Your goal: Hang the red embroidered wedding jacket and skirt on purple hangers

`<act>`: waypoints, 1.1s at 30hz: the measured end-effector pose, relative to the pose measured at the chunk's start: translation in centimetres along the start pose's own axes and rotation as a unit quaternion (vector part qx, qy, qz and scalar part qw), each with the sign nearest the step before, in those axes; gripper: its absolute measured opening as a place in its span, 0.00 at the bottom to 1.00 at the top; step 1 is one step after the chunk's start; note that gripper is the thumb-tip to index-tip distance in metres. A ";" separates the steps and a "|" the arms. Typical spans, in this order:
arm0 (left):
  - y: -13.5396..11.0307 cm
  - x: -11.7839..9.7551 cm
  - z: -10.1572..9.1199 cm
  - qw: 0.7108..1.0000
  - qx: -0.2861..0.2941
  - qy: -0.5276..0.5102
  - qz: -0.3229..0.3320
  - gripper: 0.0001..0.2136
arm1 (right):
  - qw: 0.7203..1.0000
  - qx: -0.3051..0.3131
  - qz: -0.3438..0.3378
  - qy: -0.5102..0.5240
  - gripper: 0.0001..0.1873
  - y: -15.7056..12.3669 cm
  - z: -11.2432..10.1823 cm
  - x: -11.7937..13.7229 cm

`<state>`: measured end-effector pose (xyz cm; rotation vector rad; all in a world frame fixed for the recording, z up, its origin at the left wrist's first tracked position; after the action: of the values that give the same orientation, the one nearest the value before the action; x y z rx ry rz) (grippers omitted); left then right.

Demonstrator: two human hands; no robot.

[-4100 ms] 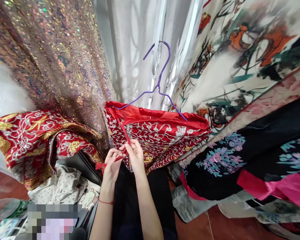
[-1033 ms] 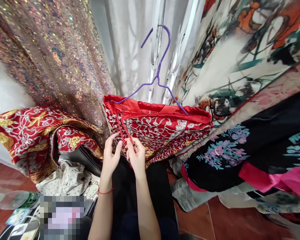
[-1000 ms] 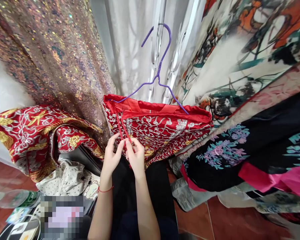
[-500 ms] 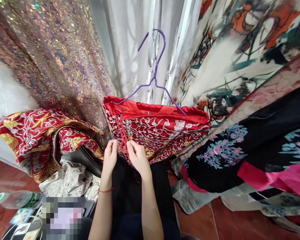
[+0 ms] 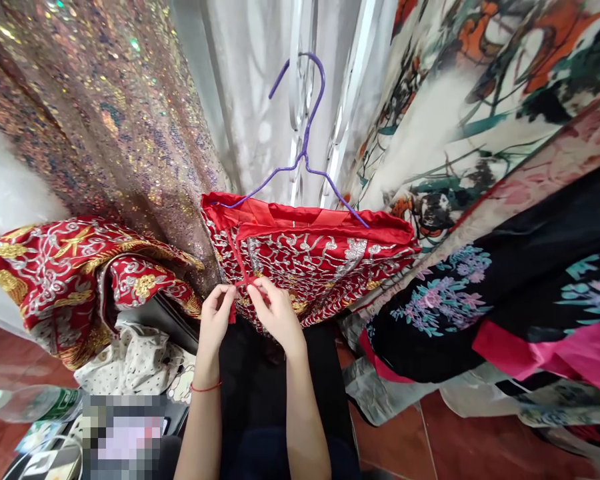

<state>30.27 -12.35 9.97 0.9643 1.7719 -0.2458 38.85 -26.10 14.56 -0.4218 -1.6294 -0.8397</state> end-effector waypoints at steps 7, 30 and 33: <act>1.1 4.5 1.0 0.934 0.031 0.304 -0.185 0.10 | 0.986 -0.085 -0.120 -0.075 0.12 2.5 -1.2 4.0; 7.0 -7.0 -0.9 0.976 -0.029 0.052 0.208 0.12 | 0.997 -0.023 -0.044 0.063 0.15 6.0 -0.2 1.9; 7.4 -7.2 -1.9 0.975 -0.058 0.071 0.203 0.12 | 0.997 -0.022 -0.064 0.028 0.13 6.9 -0.6 3.0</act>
<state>35.06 -9.94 19.04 1.2556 1.6511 0.1882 43.24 -22.39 19.48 -0.3246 -1.6006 -0.9768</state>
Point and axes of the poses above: each hand's wrist, its own y-axis towards the middle knuckle, its own z-axis out of the palm, x = y × z, the point moved 2 cm from there along y, towards the middle knuckle, and after that the axes turned 11 degrees about y, right-handed, at the moved point
